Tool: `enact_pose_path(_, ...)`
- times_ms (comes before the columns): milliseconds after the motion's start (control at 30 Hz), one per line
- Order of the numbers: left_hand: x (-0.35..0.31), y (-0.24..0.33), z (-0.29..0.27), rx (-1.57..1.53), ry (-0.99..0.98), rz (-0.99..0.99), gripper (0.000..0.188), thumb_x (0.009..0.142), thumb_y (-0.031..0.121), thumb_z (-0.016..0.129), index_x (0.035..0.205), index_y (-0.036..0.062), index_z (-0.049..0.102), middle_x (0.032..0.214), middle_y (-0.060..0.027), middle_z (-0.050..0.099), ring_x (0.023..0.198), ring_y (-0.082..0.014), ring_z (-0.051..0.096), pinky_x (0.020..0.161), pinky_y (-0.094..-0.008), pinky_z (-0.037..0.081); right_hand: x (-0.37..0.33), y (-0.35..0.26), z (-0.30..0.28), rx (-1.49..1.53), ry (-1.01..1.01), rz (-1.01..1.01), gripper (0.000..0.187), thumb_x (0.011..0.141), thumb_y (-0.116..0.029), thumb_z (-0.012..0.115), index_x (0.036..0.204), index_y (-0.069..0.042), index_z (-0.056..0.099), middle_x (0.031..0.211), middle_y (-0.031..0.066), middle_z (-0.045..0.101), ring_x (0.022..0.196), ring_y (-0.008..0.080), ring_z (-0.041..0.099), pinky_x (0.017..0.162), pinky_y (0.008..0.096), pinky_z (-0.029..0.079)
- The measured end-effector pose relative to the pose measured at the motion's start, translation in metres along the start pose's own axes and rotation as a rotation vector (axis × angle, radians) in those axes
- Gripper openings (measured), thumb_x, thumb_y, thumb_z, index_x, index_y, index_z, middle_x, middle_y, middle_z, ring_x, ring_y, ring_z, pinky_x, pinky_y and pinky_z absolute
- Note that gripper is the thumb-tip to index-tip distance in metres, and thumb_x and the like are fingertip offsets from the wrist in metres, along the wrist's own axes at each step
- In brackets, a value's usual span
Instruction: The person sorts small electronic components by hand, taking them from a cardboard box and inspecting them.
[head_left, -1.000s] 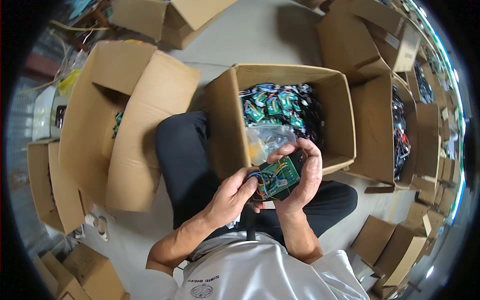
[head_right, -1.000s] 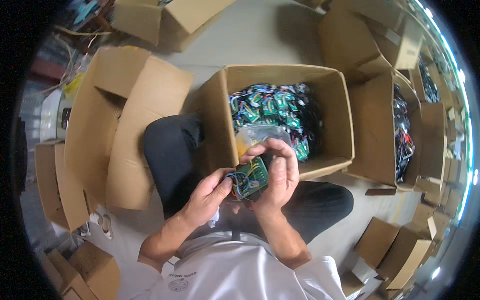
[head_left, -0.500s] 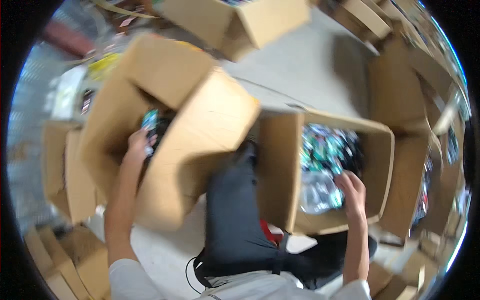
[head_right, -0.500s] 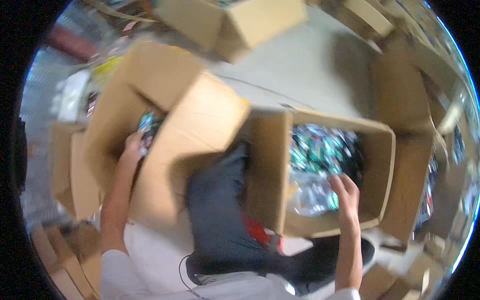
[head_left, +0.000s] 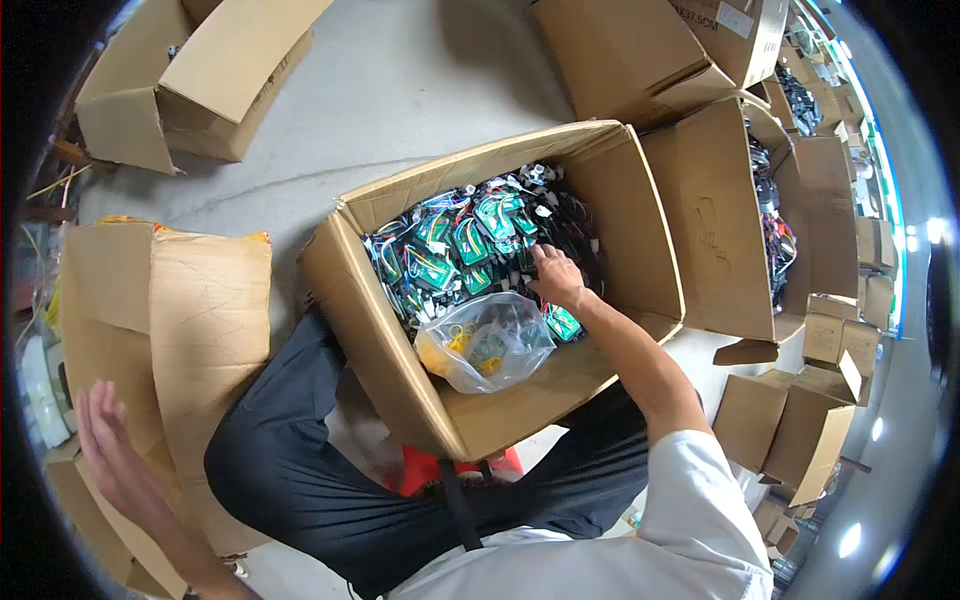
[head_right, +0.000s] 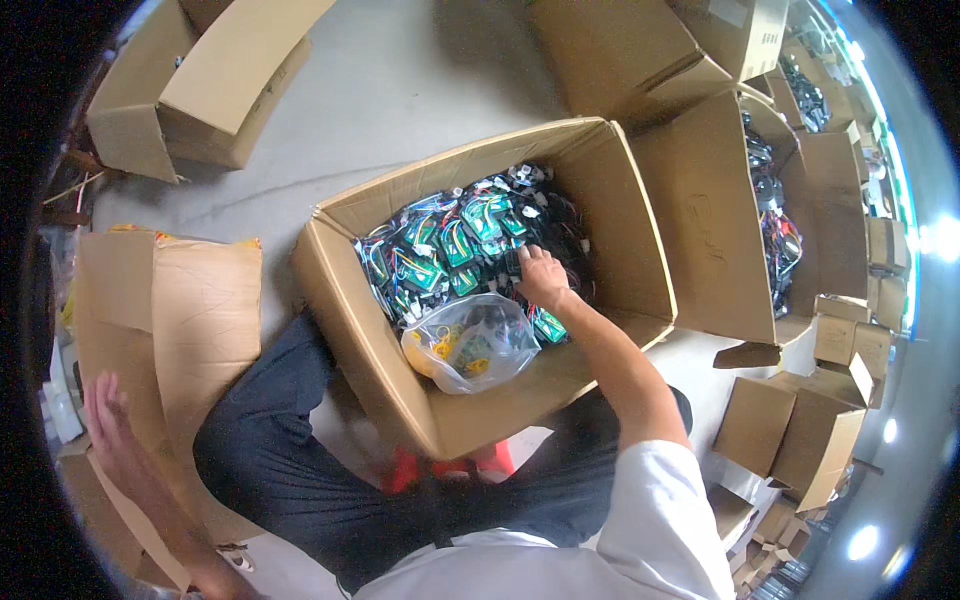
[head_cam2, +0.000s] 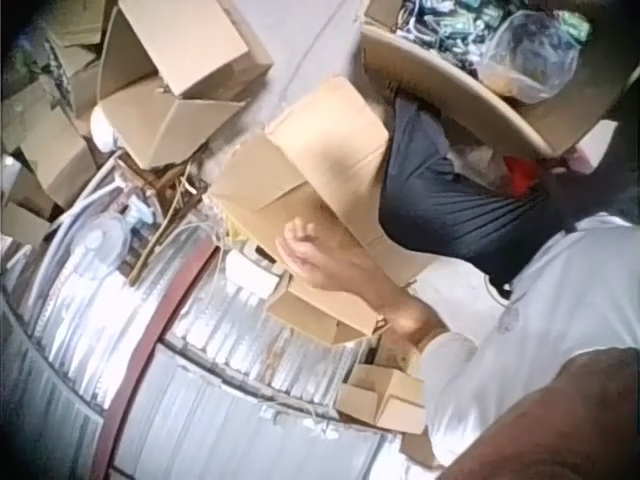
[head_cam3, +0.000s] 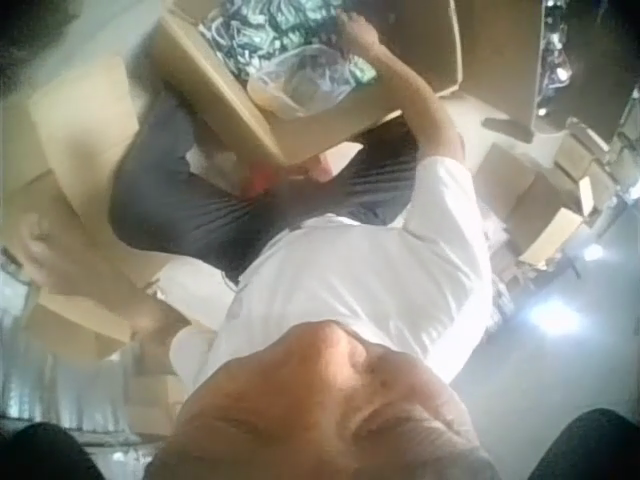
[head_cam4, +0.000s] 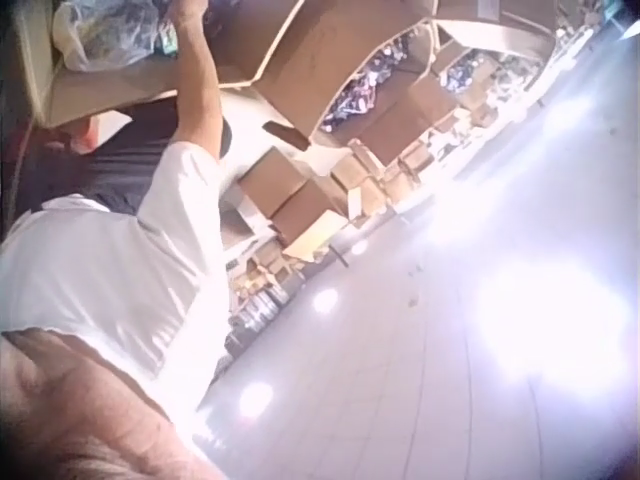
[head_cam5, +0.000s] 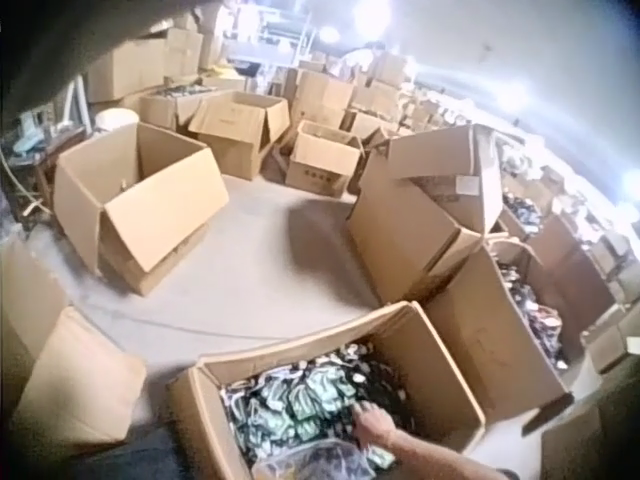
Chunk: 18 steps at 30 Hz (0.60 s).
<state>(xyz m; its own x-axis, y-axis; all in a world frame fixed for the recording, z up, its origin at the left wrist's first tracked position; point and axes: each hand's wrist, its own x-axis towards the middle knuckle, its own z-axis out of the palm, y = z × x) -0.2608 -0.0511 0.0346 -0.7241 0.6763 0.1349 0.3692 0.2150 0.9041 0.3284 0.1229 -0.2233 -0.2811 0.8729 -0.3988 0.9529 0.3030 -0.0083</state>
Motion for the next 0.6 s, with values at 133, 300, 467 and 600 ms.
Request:
enact_pose_path(133,-0.108,0.067,0.077,-0.148,-0.37,0.21,0.031,0.105,0.01,0.048,0.129,-0.0059,0.056,0.121,-0.0183,0.065,0.108,-0.0273,0.064,0.097,-0.0376,0.052,0.025,0.004,0.025,0.006,-0.043,0.004,0.061,0.085,-0.019,0.063,0.138,0.001,0.042,0.118,0.0185,0.062,0.107,0.0364,0.064,0.087,0.0446,0.055)
enact_pose_path(300,-0.187,0.098,0.214,-0.466,-0.734,-0.31,0.034,0.097,0.004,0.061,0.129,-0.0064,0.056,0.119,-0.018,0.067,0.113,-0.0242,0.064,0.095,-0.0355,0.053,0.004,0.073,-0.037,0.826,0.033,0.108,0.032,0.081,-0.01,0.062,0.11,0.002,0.066,0.099,0.022,0.071,0.084,0.0297,0.069,0.081,0.0429,0.054)
enact_pose_path(467,-0.18,0.121,0.316,-0.075,-0.805,0.477,0.074,0.083,0.014,0.079,0.144,-0.0054,0.041,0.136,-0.0281,0.055,0.123,-0.0343,0.058,0.104,-0.0404,0.047,-0.063,0.018,-0.194,0.646,-0.021,-0.313,0.037,0.084,0.0,0.061,0.121,-0.002,0.062,0.096,0.014,0.067,0.081,0.0178,0.063,0.07,0.0329,0.053)
enact_pose_path(600,-0.159,0.104,0.351,-0.585,-1.1,-0.196,0.066,0.087,0.01,0.075,0.142,-0.0048,0.042,0.123,-0.0163,0.063,0.111,-0.0212,0.063,0.097,-0.0346,0.05,-0.074,-0.007,-0.22,1.449,-0.159,-0.308,0.054,0.094,-0.011,0.067,0.142,-0.002,0.045,0.125,0.0121,0.061,0.099,0.0204,0.065,0.079,0.0335,0.062)
